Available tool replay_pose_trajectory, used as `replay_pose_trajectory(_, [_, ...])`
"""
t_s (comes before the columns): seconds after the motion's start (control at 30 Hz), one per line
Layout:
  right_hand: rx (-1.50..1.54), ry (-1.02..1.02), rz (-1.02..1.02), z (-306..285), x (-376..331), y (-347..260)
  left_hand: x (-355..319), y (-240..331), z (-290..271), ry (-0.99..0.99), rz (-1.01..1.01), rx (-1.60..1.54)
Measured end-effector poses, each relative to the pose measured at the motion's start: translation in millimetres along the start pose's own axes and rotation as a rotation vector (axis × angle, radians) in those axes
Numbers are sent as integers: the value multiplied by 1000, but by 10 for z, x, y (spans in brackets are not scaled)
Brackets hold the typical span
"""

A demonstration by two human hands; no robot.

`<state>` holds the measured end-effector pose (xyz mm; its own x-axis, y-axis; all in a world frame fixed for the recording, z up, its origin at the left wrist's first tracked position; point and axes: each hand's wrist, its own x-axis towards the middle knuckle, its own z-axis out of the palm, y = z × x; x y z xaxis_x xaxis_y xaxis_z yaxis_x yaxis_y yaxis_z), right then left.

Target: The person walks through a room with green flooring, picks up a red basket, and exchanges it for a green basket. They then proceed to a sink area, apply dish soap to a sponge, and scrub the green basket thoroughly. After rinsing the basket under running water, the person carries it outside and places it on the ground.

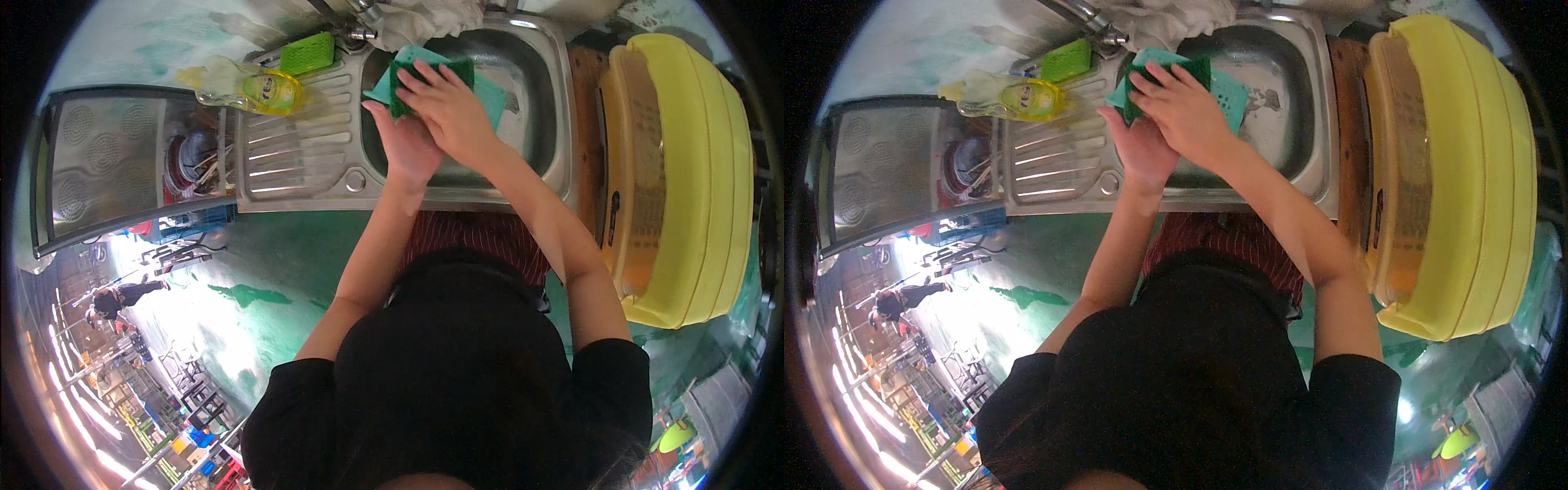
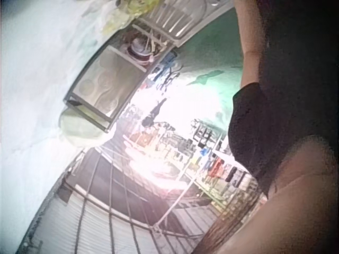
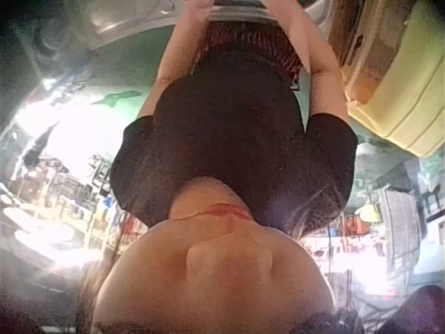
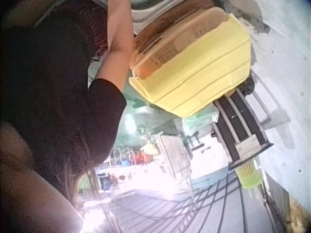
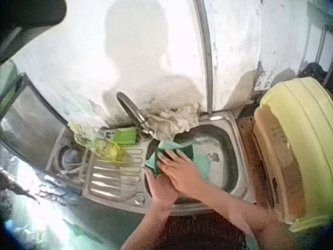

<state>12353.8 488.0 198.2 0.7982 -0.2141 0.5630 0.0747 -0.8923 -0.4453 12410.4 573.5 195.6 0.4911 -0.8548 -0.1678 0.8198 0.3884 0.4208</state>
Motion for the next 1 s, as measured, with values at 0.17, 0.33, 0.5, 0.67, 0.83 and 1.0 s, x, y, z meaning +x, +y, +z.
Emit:
replay_pose_trajectory(0.17, [-52,-153,102,-331,-573,-151,42,43,-200,93,42,31])
replay_pose_trajectory(0.33, [-63,-43,216,-380,-974,-115,79,-95,-175,163,55,118])
replay_pose_trajectory(0.5, [557,589,910,-285,-842,-37,71,125,-212,276,107,68])
replay_pose_trajectory(0.67, [685,811,1003,65,-644,549,108,113,-266,298,188,142])
replay_pose_trajectory(0.83, [679,736,990,0,-456,1083,22,35,-364,375,197,106])
replay_pose_trajectory(1.0, [430,460,595,253,-371,39,137,-22,-515,446,236,61])
